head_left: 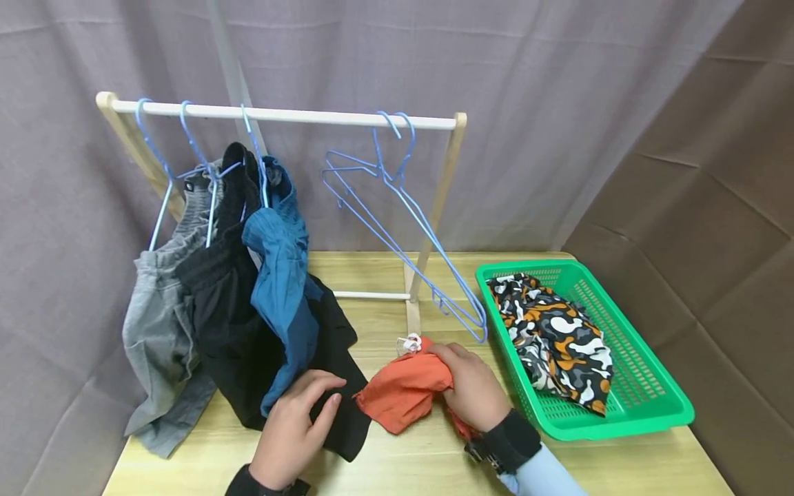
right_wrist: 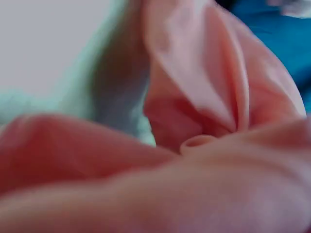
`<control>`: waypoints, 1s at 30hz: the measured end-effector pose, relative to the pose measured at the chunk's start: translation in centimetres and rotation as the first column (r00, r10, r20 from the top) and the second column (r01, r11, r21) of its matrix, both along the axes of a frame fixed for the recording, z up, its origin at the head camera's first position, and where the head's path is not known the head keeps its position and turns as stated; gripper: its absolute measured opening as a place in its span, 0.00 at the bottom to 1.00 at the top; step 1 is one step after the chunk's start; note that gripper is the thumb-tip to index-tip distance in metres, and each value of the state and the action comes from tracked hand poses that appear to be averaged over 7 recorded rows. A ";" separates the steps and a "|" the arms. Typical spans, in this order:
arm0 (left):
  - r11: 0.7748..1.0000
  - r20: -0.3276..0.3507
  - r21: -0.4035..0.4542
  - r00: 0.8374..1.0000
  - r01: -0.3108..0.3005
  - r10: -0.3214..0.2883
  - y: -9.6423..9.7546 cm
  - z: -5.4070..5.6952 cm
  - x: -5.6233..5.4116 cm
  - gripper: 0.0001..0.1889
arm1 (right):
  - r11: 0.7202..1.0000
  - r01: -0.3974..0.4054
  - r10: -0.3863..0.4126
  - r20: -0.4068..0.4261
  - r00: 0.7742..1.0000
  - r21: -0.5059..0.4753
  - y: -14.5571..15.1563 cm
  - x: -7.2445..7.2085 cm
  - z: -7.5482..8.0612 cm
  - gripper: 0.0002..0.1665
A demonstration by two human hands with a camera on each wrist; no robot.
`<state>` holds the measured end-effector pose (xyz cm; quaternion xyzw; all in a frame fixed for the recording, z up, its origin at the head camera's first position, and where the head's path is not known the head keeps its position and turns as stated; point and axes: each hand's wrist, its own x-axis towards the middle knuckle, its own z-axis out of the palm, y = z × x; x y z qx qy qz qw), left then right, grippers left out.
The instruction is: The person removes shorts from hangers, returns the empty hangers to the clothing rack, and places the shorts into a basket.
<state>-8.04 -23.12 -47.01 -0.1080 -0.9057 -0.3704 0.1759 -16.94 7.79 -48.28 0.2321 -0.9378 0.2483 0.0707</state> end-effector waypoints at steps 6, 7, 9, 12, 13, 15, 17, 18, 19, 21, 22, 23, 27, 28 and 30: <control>1.000 -0.036 0.006 0.999 0.022 -0.022 0.2 0.1 -0.2 0.14 | 0.995 0.000 -0.003 -0.029 1.000 -0.102 3.2 2.6 3.6 0.38; 1.000 -0.043 0.007 0.999 0.026 -0.026 0.2 0.1 -0.2 0.14 | 0.994 0.010 -0.014 -0.035 0.999 -0.105 3.8 3.1 4.2 0.36; 0.999 -0.052 0.007 0.998 0.032 -0.032 0.3 0.1 -0.2 0.14 | 0.994 0.037 -0.042 -0.051 0.998 -0.099 4.9 4.0 5.3 0.36; 0.999 -0.060 0.005 0.998 0.036 -0.035 0.4 0.1 -0.3 0.14 | 0.993 0.093 -0.098 -0.067 0.993 -0.076 6.7 5.5 7.0 0.39; 0.999 -0.061 0.005 0.998 0.035 -0.035 0.4 0.2 -0.3 0.14 | 0.992 0.109 -0.114 -0.074 0.991 -0.070 7.2 6.0 7.5 0.40; 0.999 -0.062 0.005 0.998 0.033 -0.033 0.4 0.2 -0.3 0.14 | 0.988 0.143 -0.148 -0.095 0.984 -0.058 8.4 6.8 8.4 0.42; 0.999 -0.066 0.006 0.997 0.034 -0.034 0.5 0.2 -0.3 0.14 | 0.984 0.172 -0.177 -0.142 0.974 -0.047 9.6 7.2 9.2 0.42; 0.999 -0.068 0.005 0.997 0.035 -0.035 0.5 0.3 -0.3 0.14 | 0.982 0.185 -0.190 -0.160 0.969 -0.046 10.3 7.3 9.6 0.42; 0.999 -0.072 0.003 0.997 0.035 -0.035 0.5 0.3 -0.3 0.14 | 0.979 0.201 -0.205 -0.181 0.962 -0.041 11.0 7.2 10.0 0.42; 0.999 -0.076 0.001 0.996 0.039 -0.039 0.5 0.3 -0.3 0.14 | 0.973 0.228 -0.228 -0.230 0.946 -0.030 12.5 6.7 10.7 0.42; 0.999 -0.078 0.000 0.996 0.040 -0.040 0.5 0.3 -0.3 0.14 | 0.969 0.245 -0.244 -0.247 0.938 -0.026 13.4 6.3 11.1 0.42; 0.999 -0.078 0.000 0.996 0.043 -0.043 0.5 0.4 -0.3 0.14 | 0.964 0.266 -0.264 -0.252 0.931 -0.024 14.3 5.8 11.5 0.42; 0.999 -0.067 0.003 0.997 0.045 -0.045 0.6 0.5 -0.3 0.13 | 0.919 0.394 -0.372 -0.264 0.890 0.031 17.9 3.1 13.1 0.40; 0.999 -0.066 0.003 0.997 0.044 -0.044 0.6 0.4 -0.3 0.13 | 0.901 0.432 -0.406 -0.265 0.874 0.044 18.7 2.4 13.5 0.40; 0.999 -0.064 0.003 0.997 0.044 -0.044 0.7 0.4 -0.3 0.14 | 0.867 0.494 -0.458 -0.279 0.844 0.070 20.3 0.8 13.9 0.39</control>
